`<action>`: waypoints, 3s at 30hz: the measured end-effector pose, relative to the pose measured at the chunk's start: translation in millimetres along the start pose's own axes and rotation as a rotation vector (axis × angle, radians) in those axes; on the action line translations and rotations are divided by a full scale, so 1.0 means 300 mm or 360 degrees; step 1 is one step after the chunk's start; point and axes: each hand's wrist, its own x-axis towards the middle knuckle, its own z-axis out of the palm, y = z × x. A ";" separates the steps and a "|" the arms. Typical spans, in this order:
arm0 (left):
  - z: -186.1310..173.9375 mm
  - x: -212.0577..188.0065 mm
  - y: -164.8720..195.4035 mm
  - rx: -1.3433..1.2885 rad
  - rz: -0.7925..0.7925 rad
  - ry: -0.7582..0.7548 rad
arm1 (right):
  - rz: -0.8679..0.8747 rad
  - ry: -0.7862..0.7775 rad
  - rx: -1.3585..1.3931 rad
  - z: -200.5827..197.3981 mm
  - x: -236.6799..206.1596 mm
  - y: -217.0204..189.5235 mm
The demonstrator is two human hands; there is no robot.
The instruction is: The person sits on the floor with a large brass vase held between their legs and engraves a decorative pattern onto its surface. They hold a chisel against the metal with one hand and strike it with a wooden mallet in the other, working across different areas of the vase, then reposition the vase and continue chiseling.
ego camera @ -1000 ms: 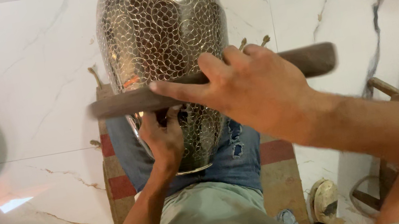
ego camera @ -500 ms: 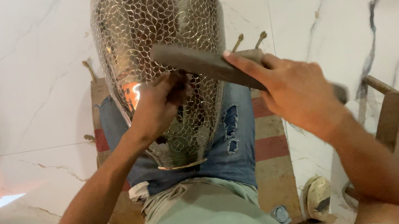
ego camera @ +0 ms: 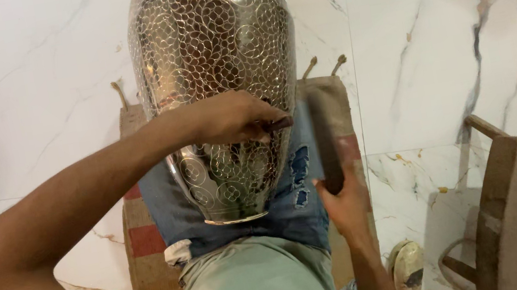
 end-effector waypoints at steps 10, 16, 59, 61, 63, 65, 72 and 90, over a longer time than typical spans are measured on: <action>0.037 -0.056 -0.004 -0.0060 0.0068 0.0432 | -0.0329 -0.0215 -0.0143 -0.138 0.150 -0.128; 0.116 -0.141 0.044 -0.0208 -0.0219 0.1016 | -0.0761 -0.0550 -0.0767 -0.278 0.369 -0.406; 0.377 -0.101 0.094 -0.0556 -0.0725 0.2405 | -0.1230 -0.1100 -0.1575 -0.200 0.447 -0.923; 0.370 -0.103 0.091 -0.0553 -0.0692 0.2370 | -0.1486 -0.0967 -0.1600 -0.204 0.442 -0.944; 0.354 -0.109 0.089 -0.0546 -0.0625 0.2329 | -0.1572 -0.0890 -0.1735 -0.212 0.442 -0.950; 0.326 -0.113 0.086 -0.0434 -0.0555 0.2250 | -0.1513 -0.0877 -0.1991 -0.228 0.449 -0.938; 0.206 -0.148 0.069 -0.0261 -0.0494 0.1510 | -0.1181 -0.0724 -0.1438 -0.306 0.455 -0.746; 0.065 -0.085 0.004 0.0014 -0.0184 0.0595 | -0.0718 -0.0280 -0.0594 -0.262 0.263 -0.379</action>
